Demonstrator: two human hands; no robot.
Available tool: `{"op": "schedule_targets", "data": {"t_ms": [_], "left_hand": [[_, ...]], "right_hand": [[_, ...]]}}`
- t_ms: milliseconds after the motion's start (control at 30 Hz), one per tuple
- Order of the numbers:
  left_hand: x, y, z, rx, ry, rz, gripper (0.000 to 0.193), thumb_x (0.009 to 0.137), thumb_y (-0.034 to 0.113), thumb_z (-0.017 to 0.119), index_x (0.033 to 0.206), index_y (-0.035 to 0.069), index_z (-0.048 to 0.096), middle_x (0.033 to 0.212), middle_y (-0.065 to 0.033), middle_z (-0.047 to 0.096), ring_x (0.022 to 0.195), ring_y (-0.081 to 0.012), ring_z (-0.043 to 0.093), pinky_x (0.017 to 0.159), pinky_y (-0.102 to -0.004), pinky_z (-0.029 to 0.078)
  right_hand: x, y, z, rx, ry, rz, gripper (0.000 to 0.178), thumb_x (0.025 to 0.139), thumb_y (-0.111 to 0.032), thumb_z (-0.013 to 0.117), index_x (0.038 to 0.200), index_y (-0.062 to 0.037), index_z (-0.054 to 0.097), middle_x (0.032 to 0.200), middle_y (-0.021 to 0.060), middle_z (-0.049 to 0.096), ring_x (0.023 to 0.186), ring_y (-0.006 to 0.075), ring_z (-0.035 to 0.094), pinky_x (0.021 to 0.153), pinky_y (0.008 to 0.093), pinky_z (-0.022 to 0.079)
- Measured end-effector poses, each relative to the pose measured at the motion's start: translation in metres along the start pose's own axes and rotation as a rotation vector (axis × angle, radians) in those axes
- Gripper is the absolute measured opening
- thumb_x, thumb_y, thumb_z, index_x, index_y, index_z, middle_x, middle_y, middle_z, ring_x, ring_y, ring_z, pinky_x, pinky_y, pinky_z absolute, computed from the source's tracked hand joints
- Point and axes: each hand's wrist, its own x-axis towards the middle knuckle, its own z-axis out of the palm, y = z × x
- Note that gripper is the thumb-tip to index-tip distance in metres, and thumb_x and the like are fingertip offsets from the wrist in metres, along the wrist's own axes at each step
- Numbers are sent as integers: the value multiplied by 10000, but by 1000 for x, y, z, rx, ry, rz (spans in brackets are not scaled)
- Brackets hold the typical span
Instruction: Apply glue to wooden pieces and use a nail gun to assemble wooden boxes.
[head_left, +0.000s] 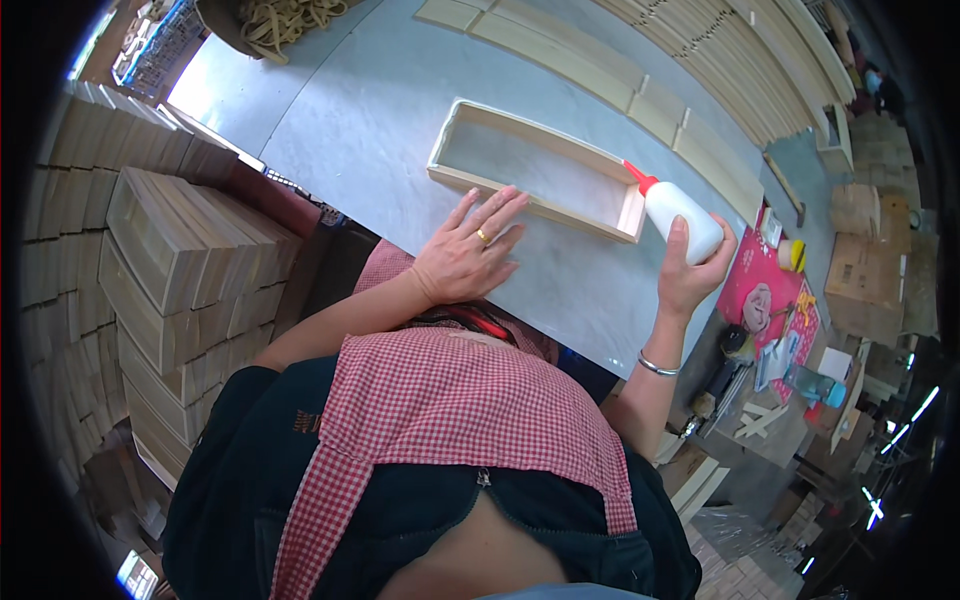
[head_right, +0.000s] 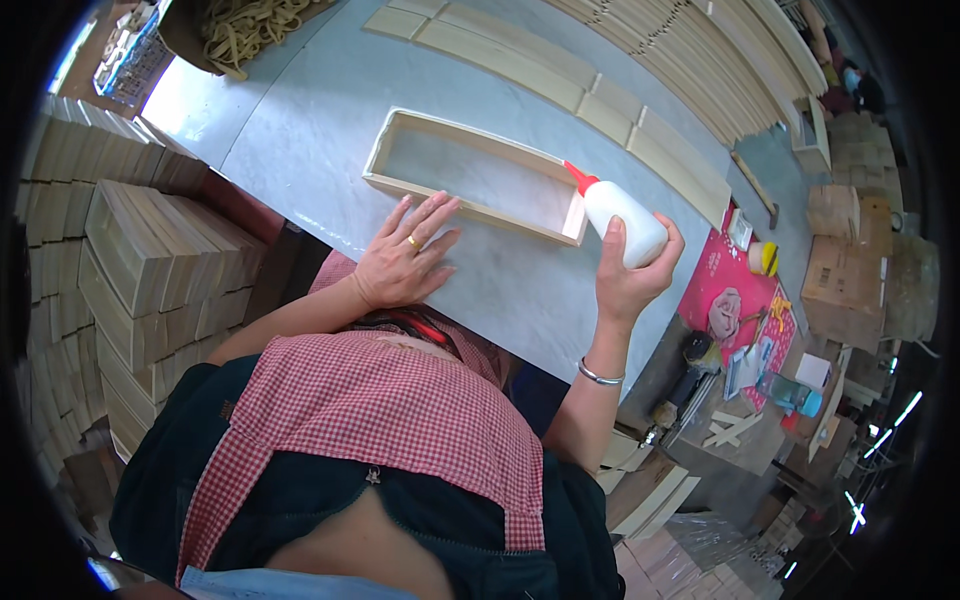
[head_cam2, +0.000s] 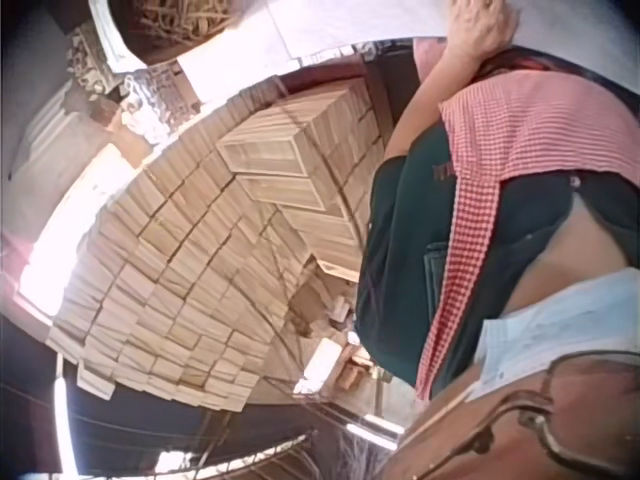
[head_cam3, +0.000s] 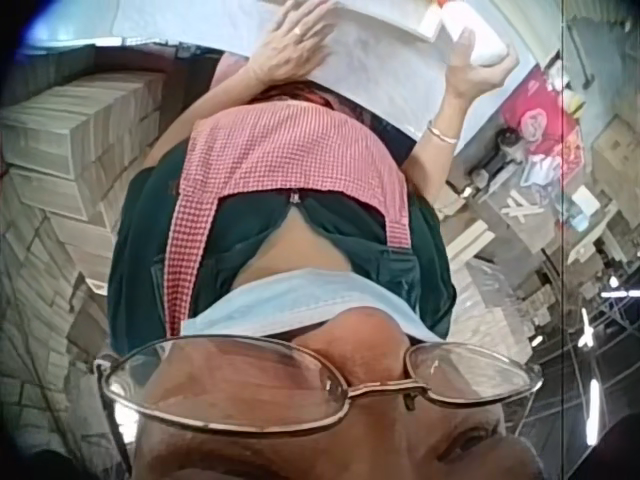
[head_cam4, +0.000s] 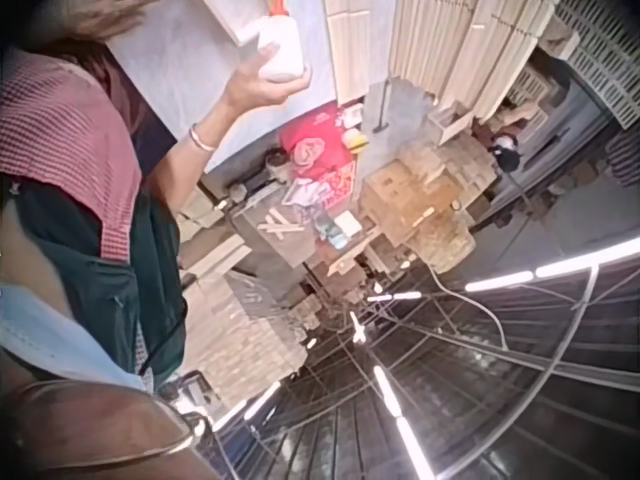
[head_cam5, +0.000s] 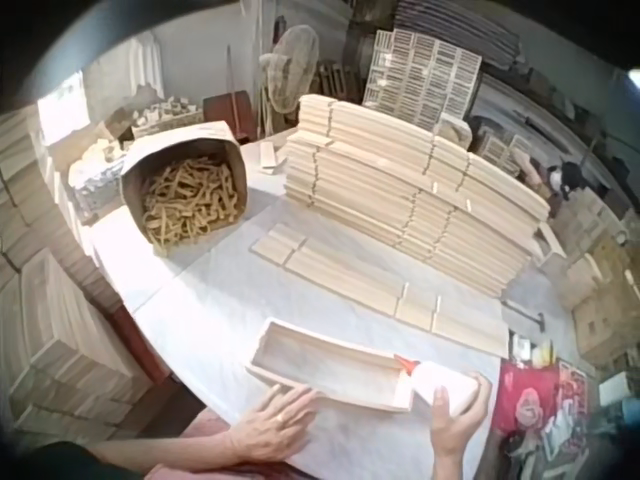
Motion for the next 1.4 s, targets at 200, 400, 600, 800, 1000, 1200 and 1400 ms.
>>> {"op": "schedule_targets", "data": {"t_ms": [200, 400, 600, 800, 1000, 1200, 1400], "left_hand": [[-1, 1, 2, 5, -2, -6, 460, 886, 275, 682, 1272, 35, 610, 1622, -159, 332, 1525, -322, 286, 1242, -504, 193], [0, 1, 4, 8, 11, -4, 454, 884, 274, 682, 1264, 35, 613, 1622, -153, 334, 1523, -324, 289, 1240, -507, 196], [1, 2, 3, 4, 18, -6, 446, 883, 270, 680, 1258, 37, 619, 1622, -152, 335, 1524, -324, 288, 1240, -511, 197], [0, 1, 2, -10, 11, -15, 445, 879, 265, 680, 1257, 38, 620, 1622, -151, 335, 1524, -324, 287, 1240, -511, 195], [-4, -2, 1, 17, 85, 24, 448, 881, 279, 683, 1261, 49, 623, 1601, -162, 364, 1504, -332, 319, 1234, -493, 221], [-5, -5, 8, 31, 81, 38, 462, 883, 328, 671, 1249, 49, 629, 1420, -165, 498, 1323, -336, 467, 1181, -494, 307], [-7, -6, 15, -3, 26, -6, 460, 878, 355, 663, 1213, 42, 632, 1268, -149, 543, 1194, -325, 508, 1138, -496, 349]], "right_hand": [[-2, 14, -18, -69, 49, 24, 475, 872, -295, 766, 1202, -44, 536, 1078, 147, 642, 912, 289, 648, 770, 391, 554], [-6, 21, -27, -96, 68, 41, 460, 887, -319, 751, 1202, -48, 552, 1121, 152, 637, 968, 301, 641, 789, 389, 558], [-18, 18, -45, -129, 40, 70, 453, 883, -303, 754, 1199, -40, 565, 1128, 151, 638, 983, 299, 629, 813, 393, 548], [-41, 2, -64, -115, 26, 89, 474, 839, -271, 777, 1188, -32, 563, 1089, 161, 649, 896, 301, 631, 785, 418, 541], [-49, -22, -66, -23, -27, 188, 476, 848, -262, 760, 1211, -34, 552, 1101, 150, 630, 865, 276, 621, 762, 390, 538], [-67, -88, 13, 477, -198, 447, 472, 863, -241, 740, 1237, -42, 532, 1123, 136, 598, 873, 243, 598, 728, 334, 528], [-75, -112, 80, 515, -328, 148, 482, 867, -236, 756, 1232, -32, 516, 1105, 155, 603, 865, 261, 616, 715, 349, 539]]}}
